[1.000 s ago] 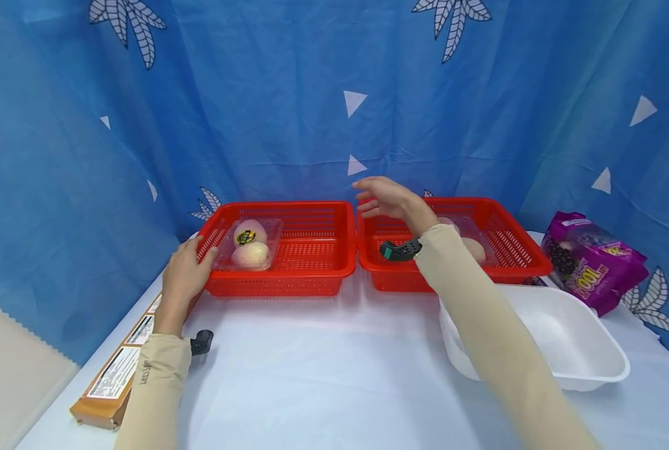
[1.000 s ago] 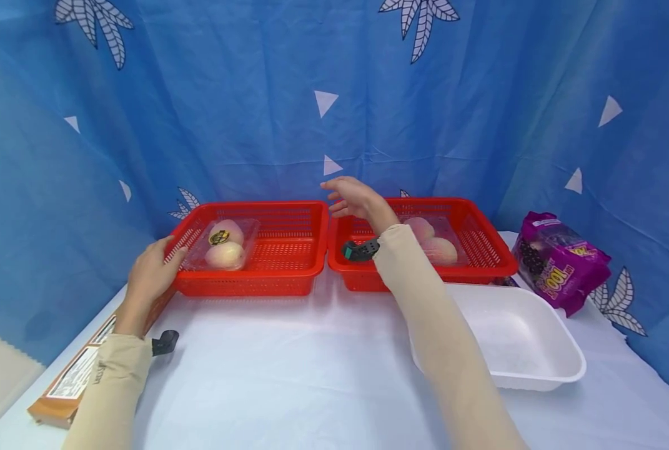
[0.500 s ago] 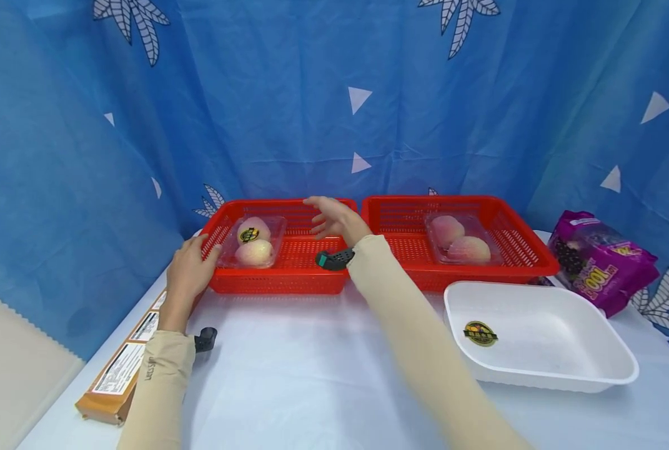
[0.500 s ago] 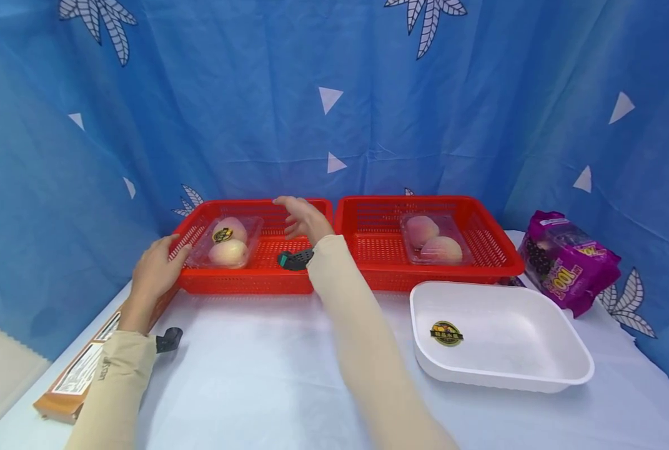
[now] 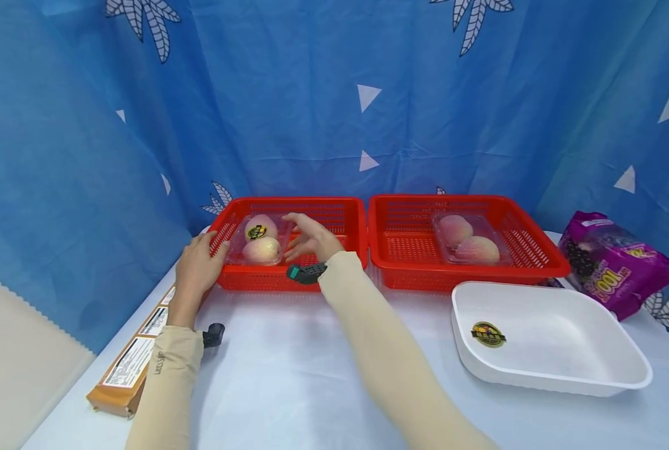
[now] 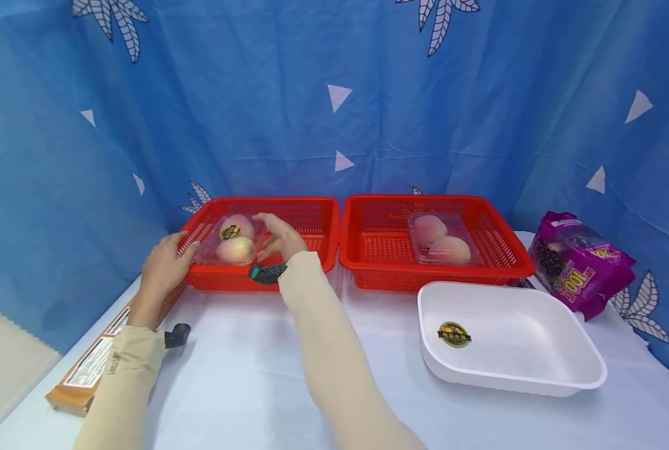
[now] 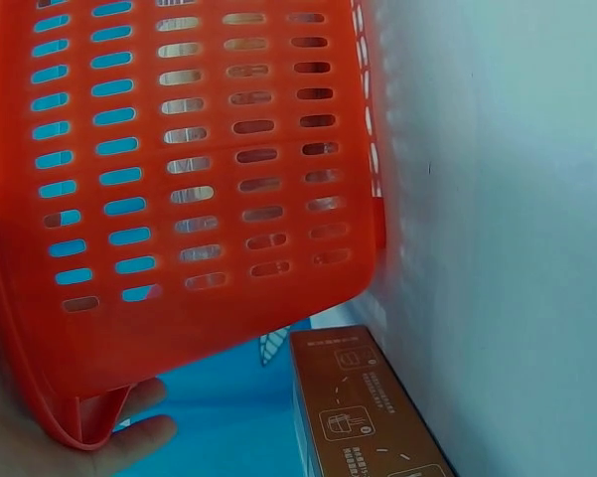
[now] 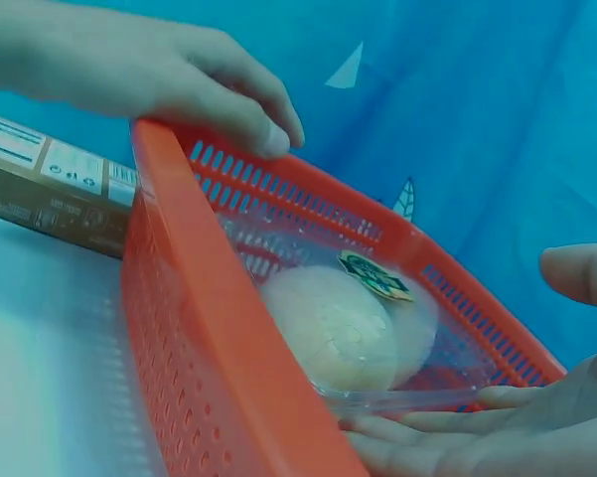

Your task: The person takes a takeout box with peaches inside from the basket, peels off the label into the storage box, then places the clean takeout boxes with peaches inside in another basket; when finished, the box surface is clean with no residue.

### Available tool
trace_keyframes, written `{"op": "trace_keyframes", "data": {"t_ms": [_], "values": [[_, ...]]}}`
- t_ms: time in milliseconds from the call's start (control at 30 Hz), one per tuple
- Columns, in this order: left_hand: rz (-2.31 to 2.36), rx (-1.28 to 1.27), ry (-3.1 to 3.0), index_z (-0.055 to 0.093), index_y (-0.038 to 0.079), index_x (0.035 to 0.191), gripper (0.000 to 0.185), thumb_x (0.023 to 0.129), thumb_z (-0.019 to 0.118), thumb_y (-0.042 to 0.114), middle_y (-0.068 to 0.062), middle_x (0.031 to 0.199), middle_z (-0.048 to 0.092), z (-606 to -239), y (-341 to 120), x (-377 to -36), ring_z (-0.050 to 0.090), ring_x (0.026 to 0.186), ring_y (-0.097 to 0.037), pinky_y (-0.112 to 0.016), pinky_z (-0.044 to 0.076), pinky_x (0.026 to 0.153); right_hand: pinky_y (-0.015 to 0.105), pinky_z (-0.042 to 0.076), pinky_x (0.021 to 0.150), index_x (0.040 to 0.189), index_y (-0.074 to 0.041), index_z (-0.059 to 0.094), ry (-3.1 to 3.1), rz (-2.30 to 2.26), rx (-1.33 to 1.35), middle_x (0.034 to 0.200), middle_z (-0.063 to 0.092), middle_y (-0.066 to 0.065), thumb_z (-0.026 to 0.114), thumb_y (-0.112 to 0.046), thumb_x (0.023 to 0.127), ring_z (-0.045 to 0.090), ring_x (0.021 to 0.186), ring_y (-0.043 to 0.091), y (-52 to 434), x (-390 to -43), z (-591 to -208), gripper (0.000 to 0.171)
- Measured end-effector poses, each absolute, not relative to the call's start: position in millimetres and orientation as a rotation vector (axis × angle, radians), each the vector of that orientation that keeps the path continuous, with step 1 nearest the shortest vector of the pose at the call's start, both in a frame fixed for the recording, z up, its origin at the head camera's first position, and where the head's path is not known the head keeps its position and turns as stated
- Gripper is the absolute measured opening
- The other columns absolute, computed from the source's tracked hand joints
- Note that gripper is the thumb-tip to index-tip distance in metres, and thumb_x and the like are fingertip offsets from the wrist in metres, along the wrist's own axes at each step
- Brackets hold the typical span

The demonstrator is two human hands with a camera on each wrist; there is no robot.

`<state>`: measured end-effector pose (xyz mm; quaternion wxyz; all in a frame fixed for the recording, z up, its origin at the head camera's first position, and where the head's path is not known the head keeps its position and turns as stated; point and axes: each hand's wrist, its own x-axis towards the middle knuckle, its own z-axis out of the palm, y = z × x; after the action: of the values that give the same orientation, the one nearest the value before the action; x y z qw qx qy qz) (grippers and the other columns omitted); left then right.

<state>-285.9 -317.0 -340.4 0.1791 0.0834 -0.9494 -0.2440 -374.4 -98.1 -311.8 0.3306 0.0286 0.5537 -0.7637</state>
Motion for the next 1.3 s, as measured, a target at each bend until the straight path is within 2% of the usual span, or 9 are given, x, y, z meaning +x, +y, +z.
{"op": "trace_keyframes", "data": {"t_ms": [200,367,467,567,733,867,967,1067,1300], "values": [[-0.702,0.229,-2.680,0.032,0.000,0.147,0.061,0.098,0.050,0.033,-0.030,0.142,0.038,-341.7,-315.3,-285.8,0.042,0.121,-0.048,-0.065,0.043,0.092,0.053,0.037,0.106,0.151,-0.012,0.016,1.490,-1.921,0.132,0.148,0.031,0.027,0.057,-0.035,0.092,0.041,0.128,0.044,-104.7,-377.2,-312.8,0.076],[-0.682,0.221,-2.685,0.032,-0.001,0.146,0.062,0.099,0.048,0.035,-0.030,0.142,0.038,-343.2,-315.4,-285.0,0.042,0.121,-0.049,-0.065,0.042,0.092,0.047,0.045,0.101,0.148,-0.016,0.027,1.558,-1.913,0.128,0.138,0.043,0.022,0.059,-0.036,0.092,0.047,0.121,0.038,-99.8,-376.0,-314.5,0.067],[-0.685,0.225,-2.690,0.032,-0.001,0.146,0.062,0.098,0.048,0.035,-0.030,0.143,0.037,-343.1,-315.2,-284.7,0.041,0.122,-0.049,-0.065,0.042,0.092,0.044,0.048,0.095,0.146,-0.015,0.035,1.642,-1.877,0.084,0.132,0.046,0.018,0.059,-0.034,0.093,0.048,0.114,0.032,-92.7,-374.5,-312.1,0.061],[-0.688,0.227,-2.693,0.031,-0.001,0.147,0.063,0.098,0.048,0.035,-0.029,0.144,0.036,-342.3,-315.4,-284.6,0.040,0.122,-0.049,-0.065,0.042,0.093,0.033,0.050,0.083,0.143,-0.010,0.041,1.743,-1.802,0.039,0.112,0.050,0.012,0.059,-0.031,0.093,0.049,0.094,0.021,-86.7,-374.1,-307.1,0.057],[-0.678,0.219,-2.694,0.032,-0.001,0.147,0.063,0.099,0.046,0.036,-0.030,0.143,0.036,-341.5,-317.1,-285.2,0.040,0.122,-0.049,-0.066,0.041,0.094,0.025,0.037,0.060,0.126,-0.002,0.050,1.916,-1.682,-0.022,0.076,0.039,0.005,0.060,-0.027,0.092,0.037,0.065,0.014,-84.0,-377.1,-303.2,0.043],[-0.681,0.220,-2.697,0.031,-0.001,0.147,0.062,0.099,0.046,0.036,-0.030,0.144,0.035,-342.0,-318.2,-285.5,0.040,0.123,-0.049,-0.066,0.040,0.095,0.025,0.037,0.055,0.095,-0.003,0.054,2.075,-1.584,-0.113,0.067,0.037,0.004,0.064,-0.020,0.090,0.037,0.060,0.015,-82.8,-379.0,-302.3,0.021],[-0.679,0.224,-2.699,0.032,-0.001,0.147,0.062,0.099,0.046,0.035,-0.030,0.144,0.035,-342.6,-318.8,-285.9,0.039,0.123,-0.050,-0.067,0.039,0.095,0.026,0.036,0.052,0.077,-0.005,0.052,2.144,-1.530,-0.177,0.063,0.038,0.003,0.064,-0.014,0.090,0.036,0.056,0.015,-81.4,-380.3,-302.9,0.020],[-0.675,0.226,-2.698,0.032,-0.001,0.147,0.062,0.099,0.046,0.036,-0.030,0.144,0.035,-342.9,-318.8,-286.3,0.039,0.123,-0.049,-0.067,0.039,0.095,0.025,0.034,0.051,0.072,-0.005,0.051,2.143,-1.527,-0.196,0.060,0.036,0.003,0.063,-0.011,0.090,0.034,0.054,0.014,-78.6,-382.0,-304.3,0.022],[-0.667,0.227,-2.696,0.032,-0.001,0.147,0.062,0.099,0.046,0.036,-0.030,0.144,0.035,-341.8,-318.4,-287.4,0.039,0.123,-0.050,-0.067,0.038,0.096,0.025,0.036,0.052,0.075,-0.004,0.053,2.100,-1.596,-0.178,0.063,0.039,0.004,0.062,-0.010,0.090,0.036,0.055,0.015,-71.3,-384.2,-304.9,0.018]]}}
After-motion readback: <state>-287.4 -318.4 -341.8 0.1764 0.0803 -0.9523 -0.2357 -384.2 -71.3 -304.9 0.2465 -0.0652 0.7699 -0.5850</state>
